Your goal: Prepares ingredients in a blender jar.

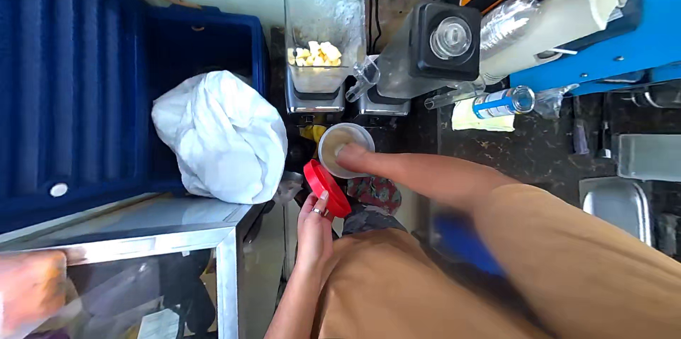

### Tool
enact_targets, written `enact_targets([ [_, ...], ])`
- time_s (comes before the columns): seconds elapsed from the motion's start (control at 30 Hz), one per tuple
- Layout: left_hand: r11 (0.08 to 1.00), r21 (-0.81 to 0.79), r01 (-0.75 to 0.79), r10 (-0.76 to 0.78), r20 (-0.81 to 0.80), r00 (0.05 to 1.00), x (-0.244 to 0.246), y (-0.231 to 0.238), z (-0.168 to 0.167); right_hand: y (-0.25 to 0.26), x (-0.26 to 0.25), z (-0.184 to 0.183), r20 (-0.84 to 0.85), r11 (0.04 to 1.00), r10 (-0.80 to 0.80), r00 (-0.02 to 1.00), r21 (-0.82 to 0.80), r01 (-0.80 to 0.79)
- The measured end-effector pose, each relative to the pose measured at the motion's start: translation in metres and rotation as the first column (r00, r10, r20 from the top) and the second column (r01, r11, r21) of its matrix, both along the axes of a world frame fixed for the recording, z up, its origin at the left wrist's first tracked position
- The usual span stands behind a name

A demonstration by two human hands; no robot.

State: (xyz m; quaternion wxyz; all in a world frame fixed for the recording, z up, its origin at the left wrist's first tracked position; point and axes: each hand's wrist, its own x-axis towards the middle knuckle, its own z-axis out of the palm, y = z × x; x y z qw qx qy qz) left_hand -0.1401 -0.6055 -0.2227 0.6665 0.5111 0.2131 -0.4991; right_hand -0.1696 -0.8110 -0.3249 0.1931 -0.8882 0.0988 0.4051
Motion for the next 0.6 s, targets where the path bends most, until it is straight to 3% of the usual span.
enact_targets([
  [0.17,0.996,0.033,-0.079,0.079,0.019,0.997,-0.006,-0.014,0.0,-0.015,0.004,-0.005,0.109,0.997,-0.075,0.991,0.003,0.075],
  [0.23,0.995,0.045,-0.09,0.089,0.022,0.996,-0.007,-0.018,0.0,-0.012,0.001,-0.01,0.032,0.993,-0.117,0.993,0.039,0.116],
  [0.37,0.992,0.052,-0.115,0.113,0.033,0.993,-0.012,-0.018,-0.002,-0.013,0.007,-0.012,0.052,0.925,-0.379,0.924,0.001,0.379],
  [0.5,0.993,0.043,-0.107,0.105,0.05,0.993,-0.019,-0.023,-0.005,-0.001,-0.004,-0.029,-0.008,0.876,-0.465,0.885,0.145,0.461],
  [0.6,0.995,0.047,-0.089,0.086,0.061,0.994,-0.023,-0.024,-0.005,-0.011,-0.006,-0.006,-0.003,0.847,-0.496,0.868,0.216,0.485],
])
